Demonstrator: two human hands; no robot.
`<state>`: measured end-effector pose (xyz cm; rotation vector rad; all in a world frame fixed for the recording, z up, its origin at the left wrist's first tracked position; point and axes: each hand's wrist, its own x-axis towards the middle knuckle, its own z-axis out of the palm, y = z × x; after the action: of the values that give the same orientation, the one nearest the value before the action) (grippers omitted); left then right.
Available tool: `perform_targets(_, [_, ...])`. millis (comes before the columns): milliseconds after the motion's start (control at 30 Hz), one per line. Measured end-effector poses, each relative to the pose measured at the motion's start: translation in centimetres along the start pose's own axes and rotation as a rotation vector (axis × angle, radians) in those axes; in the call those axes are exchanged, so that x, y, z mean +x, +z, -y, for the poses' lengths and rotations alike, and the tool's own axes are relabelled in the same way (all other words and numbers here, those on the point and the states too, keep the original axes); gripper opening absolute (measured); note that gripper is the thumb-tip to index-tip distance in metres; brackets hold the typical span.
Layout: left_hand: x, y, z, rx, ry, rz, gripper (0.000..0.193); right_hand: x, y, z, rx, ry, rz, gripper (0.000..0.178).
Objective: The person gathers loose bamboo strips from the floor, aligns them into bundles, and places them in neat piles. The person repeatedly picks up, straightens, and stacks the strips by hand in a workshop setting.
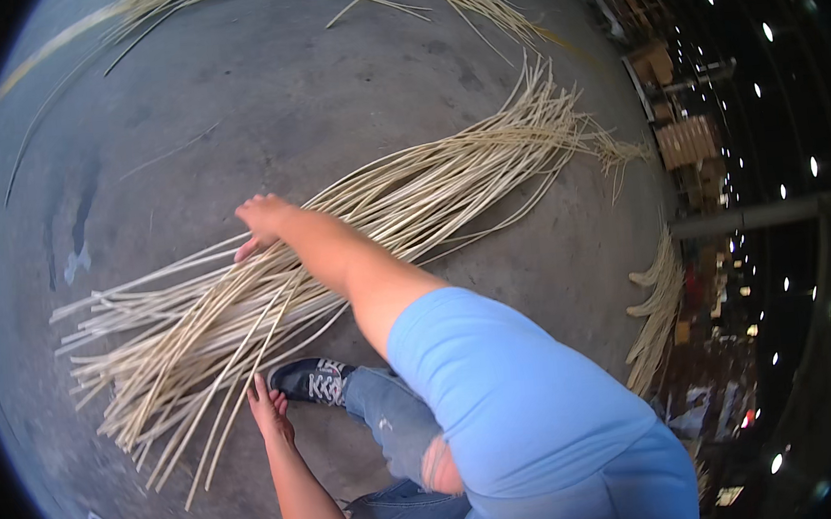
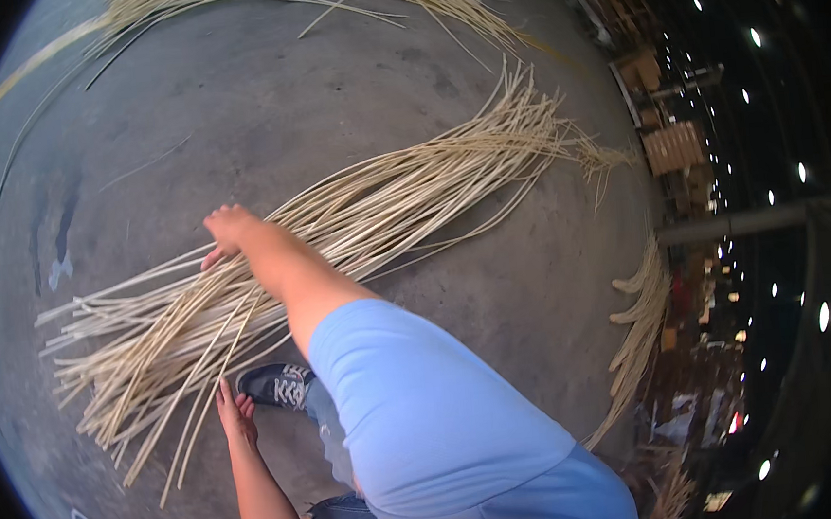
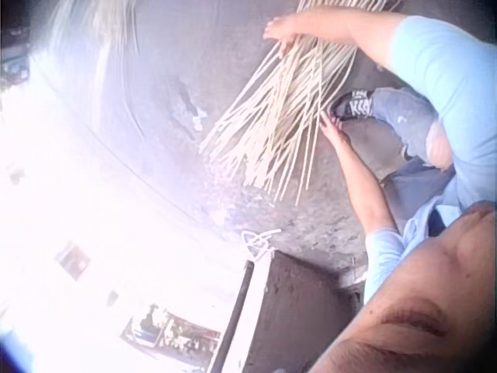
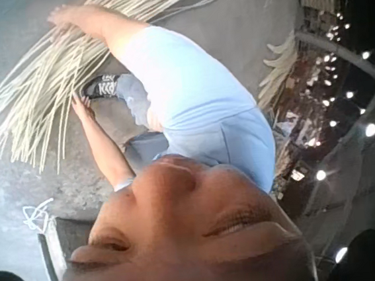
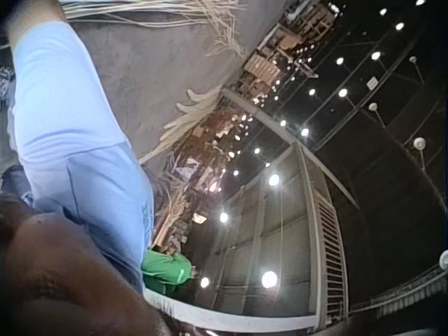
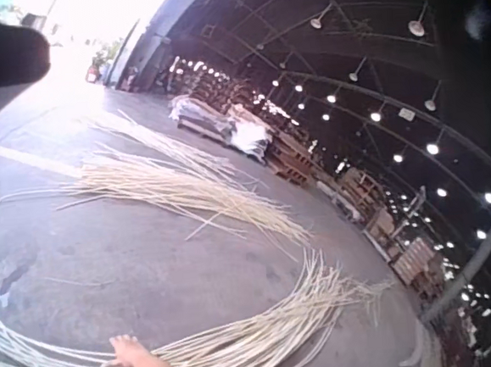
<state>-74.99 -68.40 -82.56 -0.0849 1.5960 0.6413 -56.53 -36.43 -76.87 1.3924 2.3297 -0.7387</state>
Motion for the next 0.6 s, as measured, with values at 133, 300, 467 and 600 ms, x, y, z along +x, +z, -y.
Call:
perform_targets(133, [2.8,2.7,-0.9,0.124,0.216,0.021,0.083,-1.0,3.4,-2.0,0.024,0.022,0.079,0.097])
perform_targets(300, [4.8,2.5,-2.6,-0.509,0.232,0.376,0.102,-2.5,8.6,-0.7,0.157,0.015,0.182,0.102])
perform_targets(467, [3.4,5.9,-3.8,-0.744,0.287,0.283,0.097,-6.1,11.0,0.6,0.204,-0.088,0.226,0.108])
perform_targets(600, [1.4,6.7,-3.2,-0.795,0.453,0.134,0.095,-8.3,10.7,1.8,0.241,-0.249,0.418,0.099])
